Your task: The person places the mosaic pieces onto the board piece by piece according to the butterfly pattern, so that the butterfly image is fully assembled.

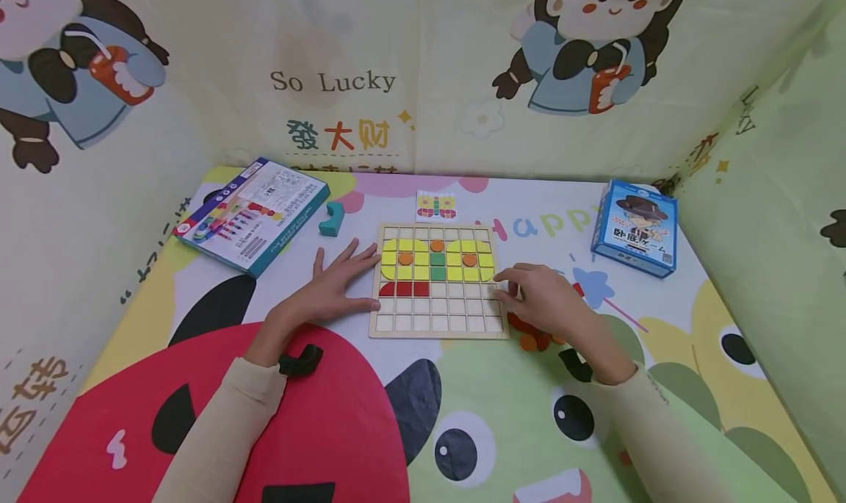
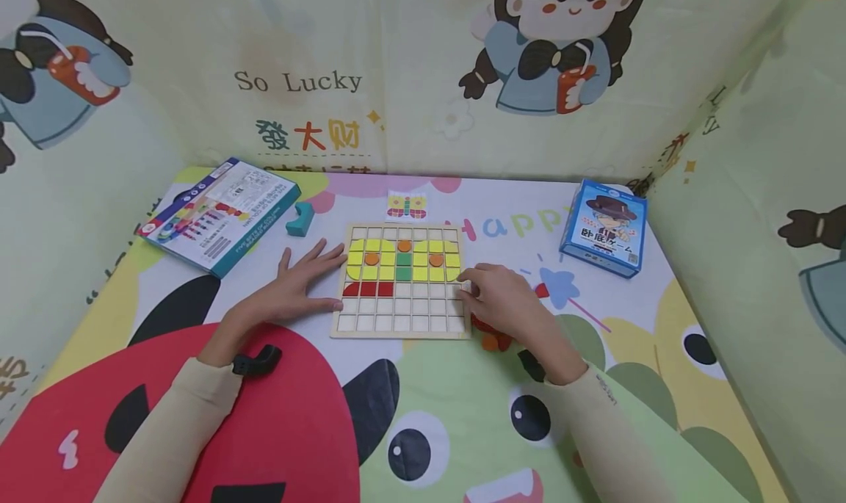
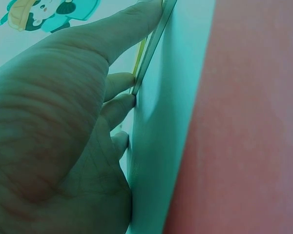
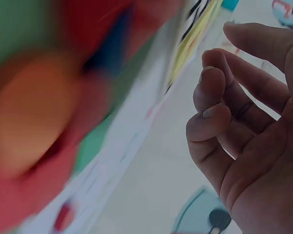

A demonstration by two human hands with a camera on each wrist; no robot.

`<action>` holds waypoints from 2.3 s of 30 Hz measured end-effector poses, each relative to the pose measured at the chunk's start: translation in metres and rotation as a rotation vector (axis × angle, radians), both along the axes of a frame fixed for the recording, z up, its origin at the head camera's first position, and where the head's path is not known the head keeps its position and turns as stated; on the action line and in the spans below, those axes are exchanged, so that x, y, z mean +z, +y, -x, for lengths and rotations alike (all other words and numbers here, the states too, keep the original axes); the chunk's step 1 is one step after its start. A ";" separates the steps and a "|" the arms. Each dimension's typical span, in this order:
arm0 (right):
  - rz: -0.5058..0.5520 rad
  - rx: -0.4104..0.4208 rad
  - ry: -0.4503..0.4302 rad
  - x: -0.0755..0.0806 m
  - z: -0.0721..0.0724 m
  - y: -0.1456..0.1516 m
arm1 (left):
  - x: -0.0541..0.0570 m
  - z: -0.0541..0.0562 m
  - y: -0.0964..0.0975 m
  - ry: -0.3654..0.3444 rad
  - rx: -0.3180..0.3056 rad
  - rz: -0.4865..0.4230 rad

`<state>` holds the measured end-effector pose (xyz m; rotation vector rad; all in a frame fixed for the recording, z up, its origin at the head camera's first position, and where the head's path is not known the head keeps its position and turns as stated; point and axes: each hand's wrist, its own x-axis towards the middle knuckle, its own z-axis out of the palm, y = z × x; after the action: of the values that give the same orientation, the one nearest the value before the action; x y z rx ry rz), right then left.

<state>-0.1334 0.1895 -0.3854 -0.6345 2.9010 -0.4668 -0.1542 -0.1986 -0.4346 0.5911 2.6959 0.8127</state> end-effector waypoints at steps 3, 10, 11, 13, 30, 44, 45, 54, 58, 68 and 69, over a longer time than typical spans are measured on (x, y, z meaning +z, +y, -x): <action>0.017 -0.031 -0.004 -0.003 -0.005 0.027 | -0.002 0.001 0.000 0.003 -0.004 -0.001; 0.000 -0.063 -0.003 -0.008 -0.018 0.074 | -0.003 0.002 0.000 0.004 -0.004 0.012; -0.004 -0.066 -0.003 -0.009 -0.020 0.078 | -0.003 0.002 0.000 0.003 -0.004 0.012; -0.014 -0.069 0.001 -0.010 -0.022 0.085 | -0.002 0.002 0.000 0.002 -0.002 0.013; -0.016 -0.059 -0.016 -0.014 -0.019 0.090 | -0.003 0.002 0.000 0.006 -0.003 0.004; -0.021 -0.089 -0.028 -0.016 -0.009 0.087 | -0.002 0.001 0.001 -0.003 -0.002 0.015; -0.021 -0.090 -0.027 -0.016 -0.009 0.087 | -0.002 0.001 0.001 -0.002 -0.001 0.014; -0.031 -0.082 -0.020 -0.018 -0.006 0.084 | -0.002 0.001 0.000 0.004 0.005 0.016; -0.038 -0.077 -0.021 -0.015 -0.005 0.080 | -0.002 0.000 0.001 -0.005 0.002 0.007; -0.044 -0.025 -0.034 -0.003 0.006 0.038 | -0.003 0.001 0.000 0.009 0.002 0.003; -0.034 -0.017 -0.038 -0.002 0.007 0.032 | -0.002 0.001 0.000 0.007 0.003 0.000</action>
<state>-0.1401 0.2211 -0.3875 -0.5899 2.8745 -0.4258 -0.1548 -0.1988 -0.4371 0.5906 2.7035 0.8125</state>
